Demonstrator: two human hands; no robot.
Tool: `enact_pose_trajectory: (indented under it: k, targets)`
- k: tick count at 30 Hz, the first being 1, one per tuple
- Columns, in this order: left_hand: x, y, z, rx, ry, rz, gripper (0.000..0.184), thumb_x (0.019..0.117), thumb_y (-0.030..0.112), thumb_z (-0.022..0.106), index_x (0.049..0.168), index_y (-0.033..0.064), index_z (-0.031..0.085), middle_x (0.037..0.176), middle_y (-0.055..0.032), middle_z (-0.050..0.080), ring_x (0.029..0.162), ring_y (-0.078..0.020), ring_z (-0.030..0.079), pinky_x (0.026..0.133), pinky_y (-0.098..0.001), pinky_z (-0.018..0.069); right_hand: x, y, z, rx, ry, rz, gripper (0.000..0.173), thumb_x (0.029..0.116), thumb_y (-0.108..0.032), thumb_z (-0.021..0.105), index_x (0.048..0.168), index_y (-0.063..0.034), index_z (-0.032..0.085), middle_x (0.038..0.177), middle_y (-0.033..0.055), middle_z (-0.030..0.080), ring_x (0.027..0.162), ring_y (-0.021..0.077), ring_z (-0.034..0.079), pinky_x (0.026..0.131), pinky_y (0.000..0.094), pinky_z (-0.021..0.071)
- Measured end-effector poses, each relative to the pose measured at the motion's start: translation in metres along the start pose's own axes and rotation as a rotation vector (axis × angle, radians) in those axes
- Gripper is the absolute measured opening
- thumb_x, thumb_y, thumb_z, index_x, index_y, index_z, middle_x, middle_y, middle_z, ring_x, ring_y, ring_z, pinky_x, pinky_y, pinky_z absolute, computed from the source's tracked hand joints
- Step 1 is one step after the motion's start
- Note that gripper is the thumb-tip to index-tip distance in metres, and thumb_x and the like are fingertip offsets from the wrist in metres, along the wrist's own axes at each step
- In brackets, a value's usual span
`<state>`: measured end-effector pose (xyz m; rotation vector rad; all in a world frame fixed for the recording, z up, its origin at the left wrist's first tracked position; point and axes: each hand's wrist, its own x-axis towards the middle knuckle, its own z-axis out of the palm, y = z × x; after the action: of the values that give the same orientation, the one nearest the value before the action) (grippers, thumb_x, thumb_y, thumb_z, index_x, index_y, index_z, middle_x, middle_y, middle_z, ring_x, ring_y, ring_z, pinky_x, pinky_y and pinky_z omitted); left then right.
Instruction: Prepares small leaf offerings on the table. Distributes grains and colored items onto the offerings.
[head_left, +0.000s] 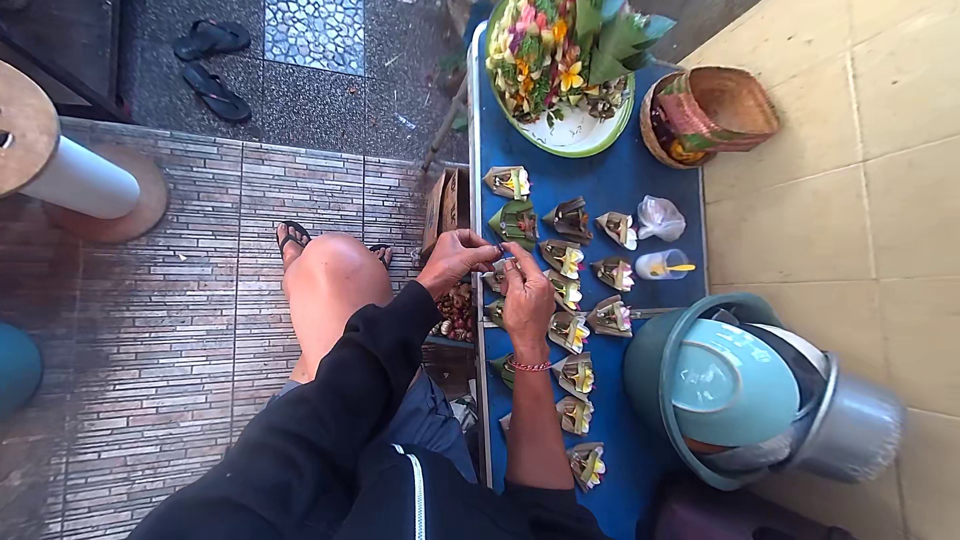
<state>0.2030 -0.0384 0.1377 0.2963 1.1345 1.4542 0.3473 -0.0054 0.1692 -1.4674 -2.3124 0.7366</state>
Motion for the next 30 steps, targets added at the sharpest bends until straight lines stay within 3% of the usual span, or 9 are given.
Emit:
enact_pose_trajectory:
  k: [3,6,11,14,18,23,28,30]
  targets:
    - [-0.008,-0.001,0.003,0.039,-0.145,-0.047,0.006,0.0938,-0.002,0.067,0.098,-0.0051,0.063,0.085,-0.0095,0.071,0.072,-0.0125,0.069,0.070,-0.0272,0.0597,0.001,0.012,-0.005,0.014,-0.023,0.087,0.036,0.1117,-0.030,0.041,0.140,-0.0245,0.063,0.079,0.0143,0.066,0.061,0.0324,0.058,0.056,0.0560,0.0460]
    - [-0.006,0.001,-0.002,0.028,-0.122,-0.026,0.009,0.0945,-0.001,0.067,0.102,-0.0062,0.064,0.089,-0.0107,0.072,0.074,-0.0130,0.070,0.071,-0.0274,0.0605,0.003,0.030,-0.010,0.112,-0.057,0.167,0.039,0.1121,-0.029,0.039,0.141,-0.0197,0.063,0.069,0.0081,0.057,0.056,0.0224,0.049,0.056,0.0469,0.0441]
    - [-0.002,0.001,-0.001,-0.048,-0.113,0.000,0.012,0.0996,-0.001,0.059,0.111,-0.0041,0.059,0.095,-0.0116,0.071,0.078,-0.0152,0.072,0.074,-0.0289,0.0616,0.001,0.048,-0.004,0.156,-0.163,0.305,0.037,0.1125,-0.023,0.041,0.140,-0.0115,0.063,0.066,0.0060,0.058,0.054,0.0161,0.047,0.057,0.0371,0.0427]
    - [-0.002,0.000,-0.001,-0.065,-0.128,-0.003,0.012,0.1010,-0.001,0.056,0.112,-0.0035,0.059,0.094,-0.0111,0.070,0.078,-0.0150,0.071,0.076,-0.0297,0.0617,0.003,0.050,0.006,0.147,-0.214,0.347,0.038,0.1127,-0.024,0.040,0.140,-0.0117,0.064,0.066,0.0067,0.060,0.055,0.0168,0.050,0.059,0.0386,0.0449]
    - [-0.003,0.002,0.000,-0.045,-0.123,-0.034,0.016,0.0968,0.000,0.065,0.112,-0.0041,0.060,0.095,-0.0113,0.069,0.078,-0.0140,0.070,0.075,-0.0278,0.0610,0.004,0.047,0.010,0.140,-0.233,0.363,0.038,0.1129,-0.026,0.040,0.136,-0.0108,0.066,0.067,0.0058,0.061,0.056,0.0169,0.049,0.061,0.0402,0.0445]
    - [-0.002,0.001,0.001,-0.018,-0.106,-0.027,0.015,0.0968,-0.001,0.064,0.111,-0.0060,0.062,0.096,-0.0116,0.069,0.079,-0.0140,0.069,0.076,-0.0277,0.0604,0.003,0.047,0.008,0.149,-0.246,0.354,0.039,0.1128,-0.025,0.040,0.139,-0.0105,0.064,0.069,0.0067,0.063,0.056,0.0167,0.050,0.060,0.0390,0.0446]
    - [-0.003,0.001,-0.001,-0.036,-0.106,-0.014,0.014,0.0978,0.000,0.063,0.111,-0.0067,0.064,0.097,-0.0124,0.070,0.080,-0.0144,0.070,0.077,-0.0288,0.0607,0.003,0.050,0.008,0.345,-0.248,0.354,0.038,0.1121,-0.023,0.043,0.143,-0.0093,0.061,0.068,0.0064,0.064,0.045,0.0084,0.042,0.045,0.0253,0.0360]
    - [-0.003,0.001,-0.001,-0.048,-0.103,-0.012,0.015,0.0974,-0.001,0.064,0.111,-0.0066,0.063,0.097,-0.0128,0.070,0.080,-0.0151,0.071,0.077,-0.0294,0.0612,0.003,0.050,0.009,0.377,-0.257,0.360,0.037,0.1118,-0.022,0.044,0.143,-0.0107,0.060,0.070,0.0074,0.065,0.045,0.0078,0.043,0.045,0.0240,0.0360]
